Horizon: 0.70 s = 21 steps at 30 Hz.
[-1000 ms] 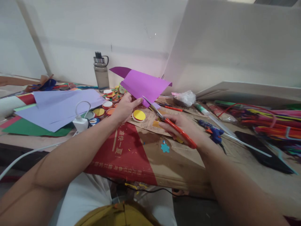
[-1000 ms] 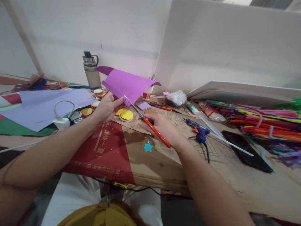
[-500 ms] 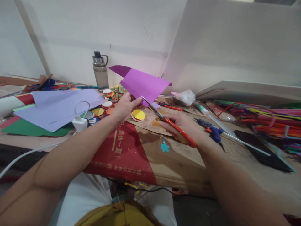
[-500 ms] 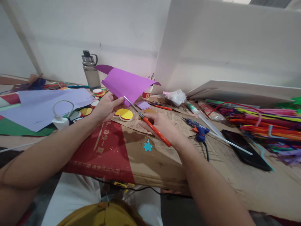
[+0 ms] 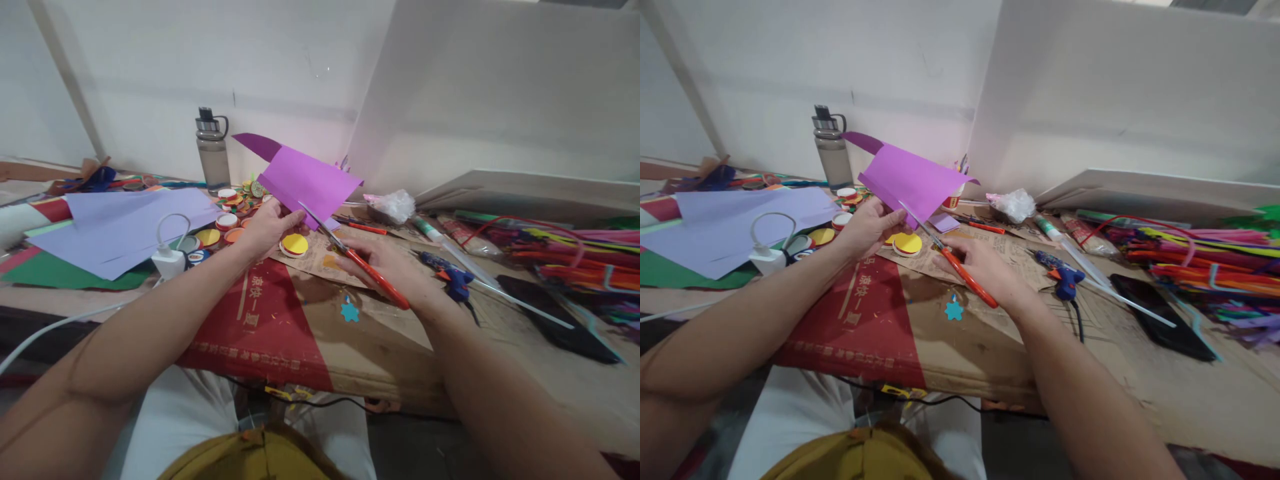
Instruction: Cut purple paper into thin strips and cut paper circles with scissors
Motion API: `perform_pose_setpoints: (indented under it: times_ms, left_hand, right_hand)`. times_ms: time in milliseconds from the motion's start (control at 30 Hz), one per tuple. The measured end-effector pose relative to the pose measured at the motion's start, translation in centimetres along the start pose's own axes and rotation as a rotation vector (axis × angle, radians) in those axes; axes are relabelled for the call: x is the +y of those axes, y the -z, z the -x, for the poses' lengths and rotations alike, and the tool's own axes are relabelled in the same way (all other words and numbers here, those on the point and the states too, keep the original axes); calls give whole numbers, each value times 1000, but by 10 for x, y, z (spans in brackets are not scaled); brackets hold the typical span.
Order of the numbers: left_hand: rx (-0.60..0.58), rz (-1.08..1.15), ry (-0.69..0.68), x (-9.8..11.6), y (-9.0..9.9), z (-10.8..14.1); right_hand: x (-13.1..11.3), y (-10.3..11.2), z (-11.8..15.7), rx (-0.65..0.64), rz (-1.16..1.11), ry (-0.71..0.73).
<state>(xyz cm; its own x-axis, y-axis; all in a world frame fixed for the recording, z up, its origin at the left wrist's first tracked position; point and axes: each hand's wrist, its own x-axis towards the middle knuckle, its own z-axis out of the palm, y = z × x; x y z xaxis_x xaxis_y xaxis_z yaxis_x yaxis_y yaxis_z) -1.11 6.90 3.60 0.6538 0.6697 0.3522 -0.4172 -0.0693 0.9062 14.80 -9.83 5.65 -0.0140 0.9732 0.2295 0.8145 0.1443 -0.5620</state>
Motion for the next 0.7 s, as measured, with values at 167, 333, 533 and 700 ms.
perform_pose_setpoints:
  times_ms: [167, 333, 533, 700]
  left_hand:
    - [17, -13, 2, 1, -1, 1]
    - [24, -8, 5, 1, -1, 0]
    - [6, 32, -9, 2, -2, 1]
    - [-3, 28, -7, 4, -2, 1]
  right_hand:
    - [4, -1, 0, -1, 6, -6]
    - [6, 0, -1, -11, 33, 3]
    - [-1, -1, 1, -4, 19, -38]
    - [-1, -2, 1, 22, 13, -33]
